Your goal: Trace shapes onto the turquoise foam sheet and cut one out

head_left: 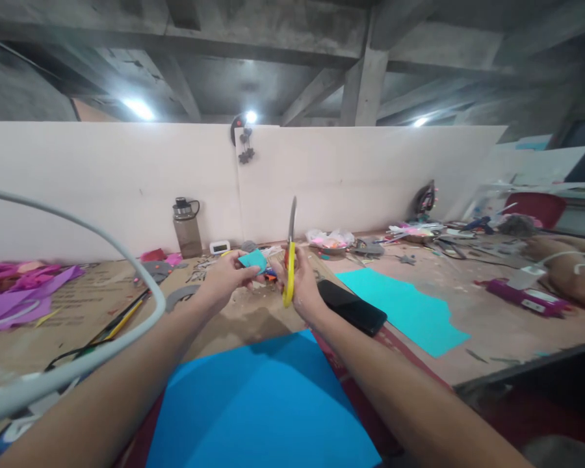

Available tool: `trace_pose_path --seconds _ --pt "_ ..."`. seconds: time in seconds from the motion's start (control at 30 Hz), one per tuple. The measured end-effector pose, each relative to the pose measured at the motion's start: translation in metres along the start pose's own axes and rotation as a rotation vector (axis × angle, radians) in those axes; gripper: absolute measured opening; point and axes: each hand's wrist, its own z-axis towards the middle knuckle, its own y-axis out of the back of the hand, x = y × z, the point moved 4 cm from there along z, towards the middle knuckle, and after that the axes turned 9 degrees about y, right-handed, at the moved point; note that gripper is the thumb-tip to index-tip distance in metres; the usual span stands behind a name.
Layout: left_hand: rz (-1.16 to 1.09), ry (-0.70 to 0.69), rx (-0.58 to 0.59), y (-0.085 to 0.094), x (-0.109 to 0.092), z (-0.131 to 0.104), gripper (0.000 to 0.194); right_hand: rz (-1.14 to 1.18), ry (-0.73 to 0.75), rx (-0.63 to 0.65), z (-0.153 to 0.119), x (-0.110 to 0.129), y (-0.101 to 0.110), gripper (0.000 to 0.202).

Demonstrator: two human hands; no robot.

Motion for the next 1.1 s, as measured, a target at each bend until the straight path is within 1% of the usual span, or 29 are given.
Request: trace_pose_path --seconds 0.07,0.13,0.23,0.3,0.4,0.47,0.57,0.63,0.73,0.83,0.93,1.0,1.1 --pt "-0.070 0.007 -0.013 0.000 0.004 -0.008 0.037 0.035 -0.044 -0.020 -0.007 -0.006 0.000 0.052" --pt "-0.115 0.025 -0.023 -0.002 0.010 -0.012 0.034 0.075 -0.099 -0.010 -0.013 -0.011 0.002 0.054" --pt "-0.142 0.055 -0.012 -0.005 0.021 -0.014 0.030 0.105 -0.170 0.007 -0.021 -0.016 0.003 0.052" --pt "-0.134 0.062 0.013 -0.007 0.030 -0.013 0.029 0.121 -0.189 0.026 -0.024 -0.017 0.003 0.051" --pt "-0.096 0.067 0.074 -0.010 0.043 -0.013 0.026 0.156 -0.181 0.038 -0.027 -0.017 0.002 0.052" --pt "-0.097 0.076 0.105 -0.014 0.051 -0.015 0.024 0.142 -0.158 0.044 -0.028 -0.016 0.001 0.049" --pt "-0.152 0.088 0.080 -0.019 0.057 -0.019 0.026 0.103 -0.126 0.077 -0.030 -0.015 0.000 0.042" --pt "-0.184 0.090 0.058 -0.022 0.057 -0.022 0.028 0.074 -0.090 0.117 -0.032 -0.014 -0.001 0.038" --pt "-0.227 0.071 0.034 -0.021 0.051 -0.024 0.027 0.029 -0.023 0.169 -0.035 -0.014 -0.001 0.034" --pt "-0.316 0.043 0.011 -0.015 0.041 -0.025 0.026 0.014 0.015 0.189 -0.037 -0.014 0.000 0.031" --pt "-0.410 0.028 -0.021 -0.008 0.034 -0.024 0.027 -0.008 0.006 0.228 -0.036 -0.011 0.001 0.033" --pt "-0.461 0.027 -0.052 -0.003 0.031 -0.023 0.028 -0.082 -0.008 0.272 -0.036 -0.009 0.000 0.036" --pt "-0.521 0.024 -0.092 0.003 0.029 -0.022 0.026 -0.247 -0.001 0.311 -0.036 -0.005 -0.001 0.031"
